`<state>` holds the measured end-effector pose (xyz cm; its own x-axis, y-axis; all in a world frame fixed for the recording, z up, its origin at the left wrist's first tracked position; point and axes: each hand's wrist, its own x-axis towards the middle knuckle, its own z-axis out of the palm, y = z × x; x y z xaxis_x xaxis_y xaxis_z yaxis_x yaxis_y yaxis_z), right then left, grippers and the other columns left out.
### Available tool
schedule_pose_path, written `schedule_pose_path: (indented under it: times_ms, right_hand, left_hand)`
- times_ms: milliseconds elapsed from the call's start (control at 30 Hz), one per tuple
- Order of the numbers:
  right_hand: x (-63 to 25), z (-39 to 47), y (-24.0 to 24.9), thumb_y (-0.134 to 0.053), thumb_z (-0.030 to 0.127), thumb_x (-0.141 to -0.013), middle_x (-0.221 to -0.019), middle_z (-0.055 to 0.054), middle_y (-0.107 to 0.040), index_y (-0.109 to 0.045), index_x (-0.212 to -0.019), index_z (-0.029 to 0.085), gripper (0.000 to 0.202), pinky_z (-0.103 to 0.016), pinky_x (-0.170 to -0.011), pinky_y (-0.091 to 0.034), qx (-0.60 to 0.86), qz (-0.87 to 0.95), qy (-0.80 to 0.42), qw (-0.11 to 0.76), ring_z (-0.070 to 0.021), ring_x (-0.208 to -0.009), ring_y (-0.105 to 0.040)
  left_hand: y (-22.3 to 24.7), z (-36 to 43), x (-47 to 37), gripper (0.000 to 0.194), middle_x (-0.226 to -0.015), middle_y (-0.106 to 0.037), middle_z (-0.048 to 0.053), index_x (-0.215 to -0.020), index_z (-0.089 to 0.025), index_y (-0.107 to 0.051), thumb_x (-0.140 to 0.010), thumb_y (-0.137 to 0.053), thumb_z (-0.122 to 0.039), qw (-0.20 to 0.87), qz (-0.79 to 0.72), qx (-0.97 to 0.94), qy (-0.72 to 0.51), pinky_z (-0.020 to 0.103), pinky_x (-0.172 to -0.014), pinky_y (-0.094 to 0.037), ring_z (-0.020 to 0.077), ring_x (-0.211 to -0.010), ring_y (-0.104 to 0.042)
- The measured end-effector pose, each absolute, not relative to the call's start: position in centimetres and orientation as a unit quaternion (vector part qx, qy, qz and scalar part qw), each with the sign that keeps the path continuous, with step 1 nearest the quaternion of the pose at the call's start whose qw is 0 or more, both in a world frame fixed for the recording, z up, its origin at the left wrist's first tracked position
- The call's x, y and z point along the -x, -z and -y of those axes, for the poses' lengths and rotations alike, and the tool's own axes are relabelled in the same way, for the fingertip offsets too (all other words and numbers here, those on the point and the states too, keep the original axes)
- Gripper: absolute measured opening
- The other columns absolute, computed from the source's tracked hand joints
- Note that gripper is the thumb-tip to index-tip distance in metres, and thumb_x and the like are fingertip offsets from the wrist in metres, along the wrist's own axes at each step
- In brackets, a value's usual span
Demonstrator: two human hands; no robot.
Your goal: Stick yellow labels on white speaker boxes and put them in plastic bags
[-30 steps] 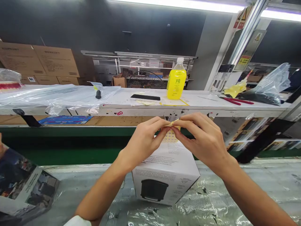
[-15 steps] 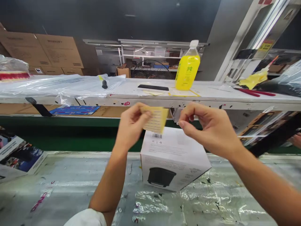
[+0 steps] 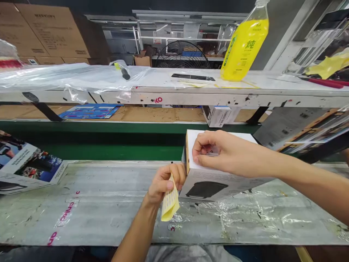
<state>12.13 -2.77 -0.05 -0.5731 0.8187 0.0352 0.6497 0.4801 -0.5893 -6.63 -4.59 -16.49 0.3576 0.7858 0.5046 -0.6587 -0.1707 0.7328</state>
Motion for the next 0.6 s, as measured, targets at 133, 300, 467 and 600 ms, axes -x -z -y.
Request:
schedule_pose_path:
  times_ms: [133, 300, 467, 600]
  right_hand:
    - [-12.07, 3.11, 0.04, -0.063, 0.016, -0.083, -0.068, 0.004, -0.063, -0.069, -0.075, 0.021, 0.011, -0.026, -0.054, -0.040, 0.433, 0.849, -0.252, 0.168, -0.0130, -0.062, -0.054]
    - [-12.01, 2.79, -0.25, -0.065, 0.017, -0.082, -0.066, 0.004, -0.064, -0.068, -0.073, 0.023, 0.011, -0.025, -0.051, -0.039, 0.434, 0.859, -0.232, 0.140, -0.0127, -0.058, -0.053]
    - [-11.97, 2.75, -0.35, -0.068, 0.019, -0.079, -0.069, 0.002, -0.066, -0.068, -0.072, 0.024, 0.009, -0.027, -0.052, -0.039, 0.431, 0.866, -0.216, 0.135, -0.0139, -0.059, -0.054]
    - [-11.59, 3.10, 0.29, -0.068, 0.021, -0.077, -0.072, 0.002, -0.065, -0.060, -0.074, 0.025, 0.009, -0.029, -0.053, -0.039, 0.445, 0.871, -0.163, 0.126, -0.0164, -0.064, -0.055]
  left_hand:
    - [16.80, 4.45, 7.02, 0.044, -0.052, -0.046, 0.000, -0.058, -0.022, -0.049, -0.077, -0.077, -0.049, 0.642, -0.087, -0.513, -0.563, 0.036, -0.065, -0.035, 0.0163, -0.056, -0.037]
    - [16.93, 4.43, 6.88, 0.039, -0.052, -0.046, 0.001, -0.058, -0.022, -0.052, -0.079, -0.075, -0.045, 0.640, -0.065, -0.517, -0.564, 0.036, -0.065, -0.035, 0.0168, -0.057, -0.039]
    - [16.54, 4.41, 6.82, 0.043, -0.050, -0.045, 0.000, -0.056, -0.022, -0.051, -0.076, -0.077, -0.050, 0.651, -0.084, -0.507, -0.559, 0.035, -0.064, -0.036, 0.0167, -0.055, -0.038]
    - [16.42, 4.40, 6.79, 0.043, -0.051, -0.045, 0.000, -0.056, -0.021, -0.050, -0.077, -0.077, -0.048, 0.651, -0.067, -0.507, -0.560, 0.034, -0.064, -0.035, 0.0163, -0.055, -0.039]
